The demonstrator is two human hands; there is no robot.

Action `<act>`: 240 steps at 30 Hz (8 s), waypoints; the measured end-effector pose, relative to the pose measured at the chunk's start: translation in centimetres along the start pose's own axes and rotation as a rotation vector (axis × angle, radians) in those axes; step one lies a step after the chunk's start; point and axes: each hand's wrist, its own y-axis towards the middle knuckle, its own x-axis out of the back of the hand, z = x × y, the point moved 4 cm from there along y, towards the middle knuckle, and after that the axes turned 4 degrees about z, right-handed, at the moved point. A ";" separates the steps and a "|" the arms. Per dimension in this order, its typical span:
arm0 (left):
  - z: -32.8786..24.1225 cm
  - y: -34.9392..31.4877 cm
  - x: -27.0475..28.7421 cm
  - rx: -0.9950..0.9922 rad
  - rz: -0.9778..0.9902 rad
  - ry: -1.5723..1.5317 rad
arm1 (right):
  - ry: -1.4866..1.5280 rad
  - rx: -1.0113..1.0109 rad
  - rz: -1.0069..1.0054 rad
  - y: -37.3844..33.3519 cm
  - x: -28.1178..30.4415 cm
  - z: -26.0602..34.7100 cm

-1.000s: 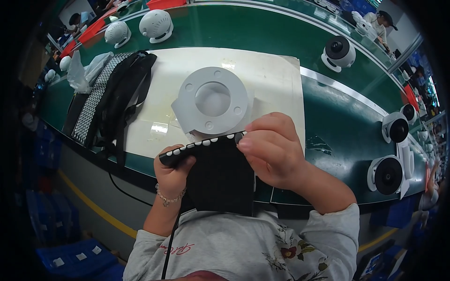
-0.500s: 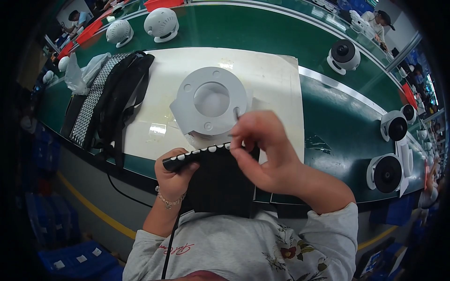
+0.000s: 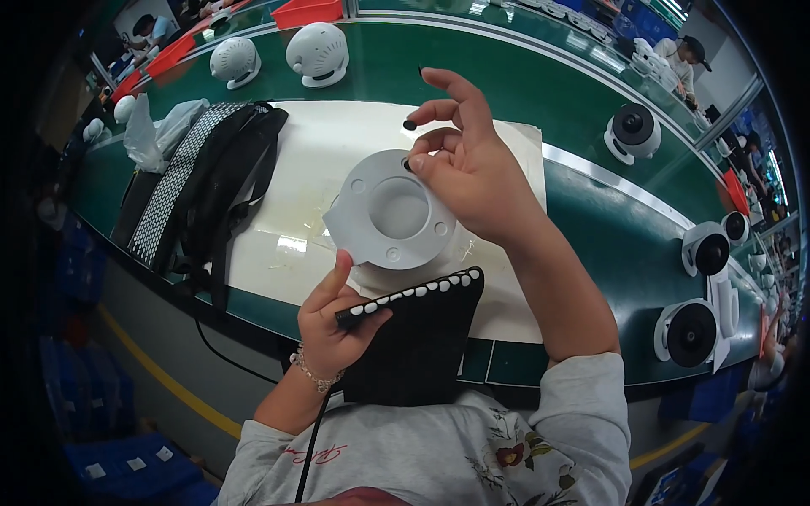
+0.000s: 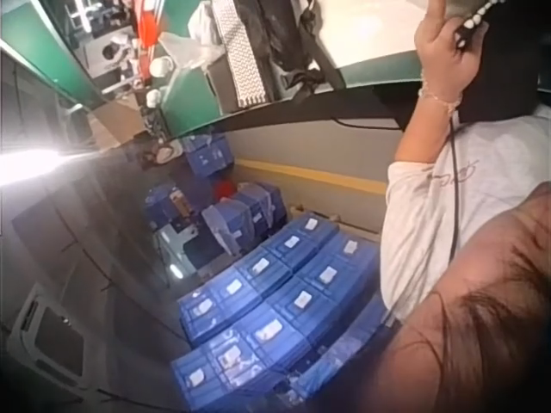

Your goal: Assembling and inspecting spherical camera housings on a factory assembly line.

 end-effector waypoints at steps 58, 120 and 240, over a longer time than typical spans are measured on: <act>0.3 -0.4 0.0 0.065 0.019 -0.059 | -0.960 0.208 0.071 -7.7 -3.1 0.5; -0.1 -0.1 0.0 0.060 0.139 -0.033 | -1.679 -0.625 -0.663 -3.9 29.2 -14.4; 0.0 -0.1 0.1 0.043 0.078 -0.112 | -0.670 0.237 0.027 -0.7 -3.7 2.2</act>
